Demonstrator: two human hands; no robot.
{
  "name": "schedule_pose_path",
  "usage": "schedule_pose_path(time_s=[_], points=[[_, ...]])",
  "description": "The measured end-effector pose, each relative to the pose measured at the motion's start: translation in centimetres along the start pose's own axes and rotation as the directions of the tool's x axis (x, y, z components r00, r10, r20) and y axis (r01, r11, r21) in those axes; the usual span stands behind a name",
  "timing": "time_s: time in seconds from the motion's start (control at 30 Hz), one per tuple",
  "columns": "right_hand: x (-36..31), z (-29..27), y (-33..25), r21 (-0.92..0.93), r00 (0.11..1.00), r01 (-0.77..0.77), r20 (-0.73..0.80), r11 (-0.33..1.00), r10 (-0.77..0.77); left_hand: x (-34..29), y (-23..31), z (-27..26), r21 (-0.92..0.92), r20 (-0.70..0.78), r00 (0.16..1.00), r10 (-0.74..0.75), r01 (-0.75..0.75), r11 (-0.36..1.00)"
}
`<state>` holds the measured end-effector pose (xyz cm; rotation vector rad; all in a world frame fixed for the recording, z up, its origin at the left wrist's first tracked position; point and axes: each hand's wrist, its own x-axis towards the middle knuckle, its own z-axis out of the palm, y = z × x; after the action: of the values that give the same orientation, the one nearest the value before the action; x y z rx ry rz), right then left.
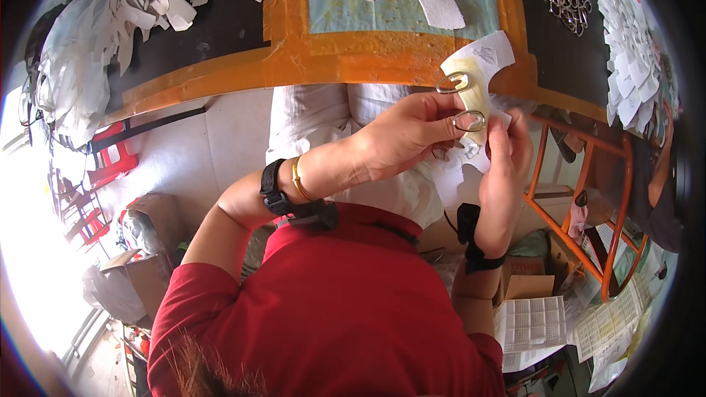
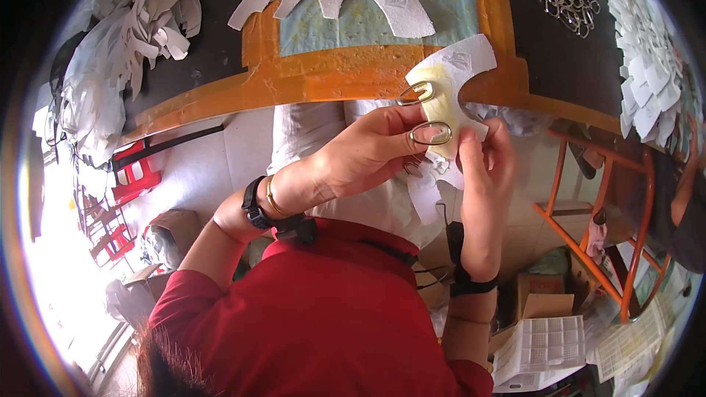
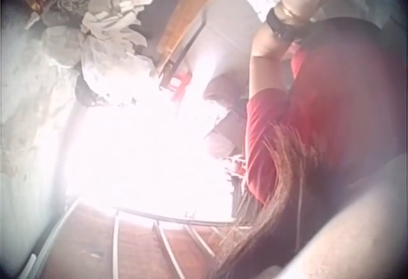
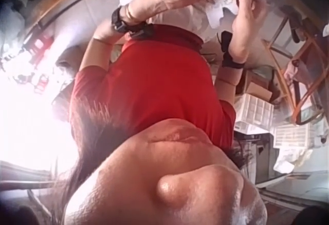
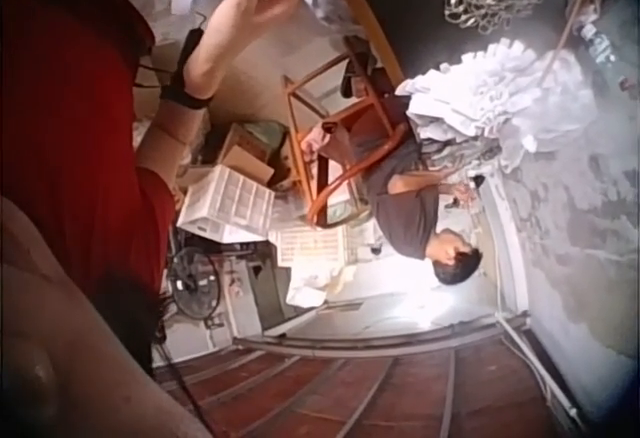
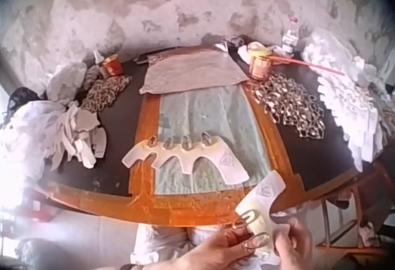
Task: Applying glue with a brush and assembling shoe upper components.
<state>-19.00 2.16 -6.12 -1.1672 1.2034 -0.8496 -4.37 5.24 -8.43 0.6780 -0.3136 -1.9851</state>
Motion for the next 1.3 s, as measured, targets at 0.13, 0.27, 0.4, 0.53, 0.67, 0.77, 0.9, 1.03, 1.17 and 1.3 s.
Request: schedule_pose_path(time_s=[0.13,0.27,0.4,0.53,0.67,0.77,0.9,1.03,1.17,1.3], points=[[0.2,0.4,0.3,-0.015,0.996,0.068,-0.048,0.998,-0.069,-0.1,-0.2,0.5,-0.039,-0.012,0.998,0.056,-0.057,0.998],[0.3,0.3,0.6,-0.027,0.996,0.091,0.011,0.995,-0.091,-0.4,0.1,0.8,-0.042,-0.083,0.995,0.059,-0.062,0.997],[0.3,0.5,0.4,-0.024,0.995,0.099,0.002,0.995,-0.099,-0.6,0.1,1.2,0.006,-0.083,0.996,0.043,-0.043,0.999],[-0.1,0.8,0.2,-0.05,1.0,-0.011,-0.009,0.999,0.011,-0.9,0.0,1.5,-0.047,-0.099,0.991,0.087,-0.092,0.995],[0.1,1.0,0.5,-0.053,0.996,0.084,-0.022,0.995,-0.086,-0.9,-0.2,1.2,-0.069,-0.155,0.982,0.111,-0.123,0.99],[0.2,0.9,0.6,-0.131,0.983,0.167,-0.057,0.977,-0.176,-1.0,-0.1,1.0,-0.065,-0.181,0.981,0.073,-0.086,0.994],[0.1,0.7,-0.2,-0.006,0.986,0.146,-0.076,0.989,-0.146,-1.4,0.1,0.9,-0.051,-0.178,0.98,0.085,-0.096,0.994],[0.0,1.2,-1.0,-0.095,0.984,0.157,-0.07,0.983,-0.164,-1.7,0.7,1.0,-0.044,-0.139,0.987,0.078,-0.085,0.995],[0.3,1.2,-0.8,-0.082,0.978,0.177,-0.093,0.981,-0.184,-2.5,1.8,1.3,-0.296,0.001,0.994,0.108,-0.103,0.95],[0.6,1.1,-1.0,-0.198,0.974,0.201,-0.062,0.959,-0.217,-2.5,1.8,1.6,0.131,-0.086,0.983,0.159,-0.148,0.98]])
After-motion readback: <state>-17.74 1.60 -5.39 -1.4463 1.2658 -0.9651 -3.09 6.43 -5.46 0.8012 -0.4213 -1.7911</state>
